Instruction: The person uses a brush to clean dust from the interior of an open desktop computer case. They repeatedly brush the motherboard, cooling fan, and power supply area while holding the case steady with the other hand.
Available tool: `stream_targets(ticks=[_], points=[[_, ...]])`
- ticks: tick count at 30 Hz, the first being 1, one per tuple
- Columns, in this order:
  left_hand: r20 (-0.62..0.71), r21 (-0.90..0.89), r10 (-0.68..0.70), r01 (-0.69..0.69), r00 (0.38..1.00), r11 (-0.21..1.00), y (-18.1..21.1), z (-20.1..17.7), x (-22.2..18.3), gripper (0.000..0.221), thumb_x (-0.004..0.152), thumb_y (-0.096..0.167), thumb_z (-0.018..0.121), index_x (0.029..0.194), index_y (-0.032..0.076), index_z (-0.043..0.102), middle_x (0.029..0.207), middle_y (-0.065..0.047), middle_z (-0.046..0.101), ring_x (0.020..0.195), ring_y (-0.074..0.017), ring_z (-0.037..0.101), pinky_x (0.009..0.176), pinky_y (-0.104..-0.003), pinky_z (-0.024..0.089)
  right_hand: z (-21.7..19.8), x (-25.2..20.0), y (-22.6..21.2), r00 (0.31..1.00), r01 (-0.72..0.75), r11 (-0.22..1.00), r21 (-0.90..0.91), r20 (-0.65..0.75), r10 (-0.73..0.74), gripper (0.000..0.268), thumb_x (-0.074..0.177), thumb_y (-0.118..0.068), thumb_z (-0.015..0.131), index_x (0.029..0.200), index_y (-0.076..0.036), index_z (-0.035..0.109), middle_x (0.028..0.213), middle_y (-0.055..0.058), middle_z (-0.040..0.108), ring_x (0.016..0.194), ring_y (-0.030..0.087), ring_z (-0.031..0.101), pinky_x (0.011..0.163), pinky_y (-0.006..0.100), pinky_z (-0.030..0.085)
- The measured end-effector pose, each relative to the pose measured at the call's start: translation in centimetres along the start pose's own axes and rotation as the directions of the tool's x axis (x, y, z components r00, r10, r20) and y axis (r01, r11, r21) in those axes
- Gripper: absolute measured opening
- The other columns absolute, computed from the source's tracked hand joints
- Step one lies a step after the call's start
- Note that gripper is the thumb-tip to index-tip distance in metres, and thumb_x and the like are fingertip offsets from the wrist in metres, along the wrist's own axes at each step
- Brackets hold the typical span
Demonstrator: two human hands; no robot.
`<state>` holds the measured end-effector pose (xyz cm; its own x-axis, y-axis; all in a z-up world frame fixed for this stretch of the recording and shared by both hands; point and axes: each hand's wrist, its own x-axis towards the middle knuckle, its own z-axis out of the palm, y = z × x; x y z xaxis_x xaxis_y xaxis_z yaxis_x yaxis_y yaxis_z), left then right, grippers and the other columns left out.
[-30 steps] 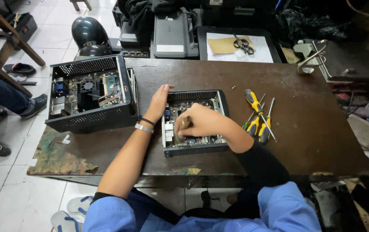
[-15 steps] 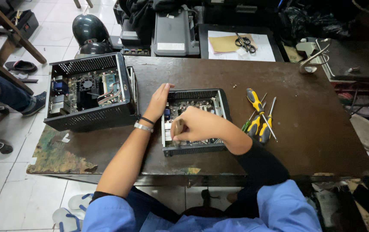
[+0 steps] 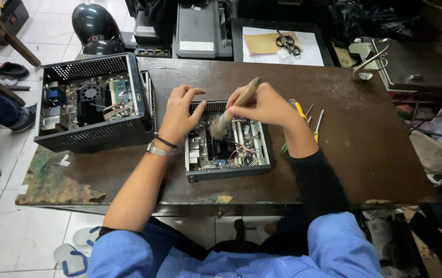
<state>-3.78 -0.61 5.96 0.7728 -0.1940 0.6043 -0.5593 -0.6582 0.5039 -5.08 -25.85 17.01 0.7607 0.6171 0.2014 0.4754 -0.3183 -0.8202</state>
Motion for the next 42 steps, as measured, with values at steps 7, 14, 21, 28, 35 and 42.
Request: stream_targets(ticks=[7,14,21,28,35,42], points=[[0.183,0.15,0.13,-0.158,0.975,0.976,0.7,0.1,-0.3,0.025,0.093,0.029,0.065,0.117,0.019,0.065,0.11,-0.003,0.061,0.117,-0.0275,0.057,0.106,-0.047,0.037,3.2,0.9,4.3,0.978,0.168,0.984,-0.052,0.136,-0.16,0.015,0.09,-0.017,0.067,0.097,-0.005,0.071,0.097,0.016,0.066,0.08,0.027,0.068,0.064,0.036,0.061],[0.258,0.286,0.158,-0.232,0.953,0.93,0.4,0.8,-0.5,0.021,0.09,0.031,0.069,0.109,0.022,0.067,0.117,0.0,0.059,0.127,-0.0237,0.051,0.114,-0.05,0.028,2.7,0.0,6.2,0.94,0.313,0.909,-0.277,-0.046,-0.338,0.014,0.093,-0.023,0.062,0.087,-0.013,0.069,0.079,0.004,0.067,0.075,0.022,0.068,0.076,0.034,0.056],[0.286,0.296,0.21,-0.295,0.935,0.909,-0.3,2.0,-1.0,0.016,0.087,0.034,0.071,0.1,0.025,0.07,0.121,0.004,0.059,0.133,-0.0194,0.047,0.115,-0.05,0.027,5.9,0.0,7.9,0.886,0.355,0.868,-0.348,-0.17,-0.431,0.007,0.089,-0.017,0.067,0.082,-0.015,0.068,0.075,0.003,0.067,0.068,0.022,0.068,0.066,0.031,0.056],[0.254,0.35,0.212,-0.294,0.944,0.89,-1.2,2.2,-1.0,0.01,0.087,0.03,0.071,0.094,0.024,0.071,0.118,0.004,0.059,0.132,-0.0186,0.048,0.115,-0.05,0.027,4.2,0.8,8.1,0.745,0.362,0.695,-0.622,-0.254,-0.616,0.033,0.09,-0.02,0.068,0.059,-0.022,0.058,0.084,-0.013,0.07,0.072,0.008,0.067,0.066,0.017,0.05],[0.292,0.353,0.195,-0.295,0.936,0.888,-1.1,2.6,-1.2,0.011,0.088,0.029,0.069,0.098,0.025,0.072,0.117,0.006,0.059,0.131,-0.0161,0.048,0.114,-0.049,0.028,3.4,0.5,8.4,0.864,0.291,0.831,-0.473,-0.243,-0.441,0.013,0.091,-0.02,0.061,0.079,-0.016,0.066,0.077,0.0,0.063,0.067,0.016,0.062,0.065,0.028,0.051],[0.313,0.353,0.196,-0.305,0.929,0.884,-1.0,2.7,-1.1,0.012,0.09,0.029,0.067,0.101,0.025,0.071,0.117,0.005,0.06,0.131,-0.0163,0.049,0.114,-0.047,0.03,3.6,0.3,7.5,0.889,0.33,0.932,-0.15,-0.282,-0.361,0.018,0.09,-0.017,0.058,0.078,-0.015,0.071,0.079,0.004,0.069,0.077,0.023,0.068,0.078,0.033,0.052]])
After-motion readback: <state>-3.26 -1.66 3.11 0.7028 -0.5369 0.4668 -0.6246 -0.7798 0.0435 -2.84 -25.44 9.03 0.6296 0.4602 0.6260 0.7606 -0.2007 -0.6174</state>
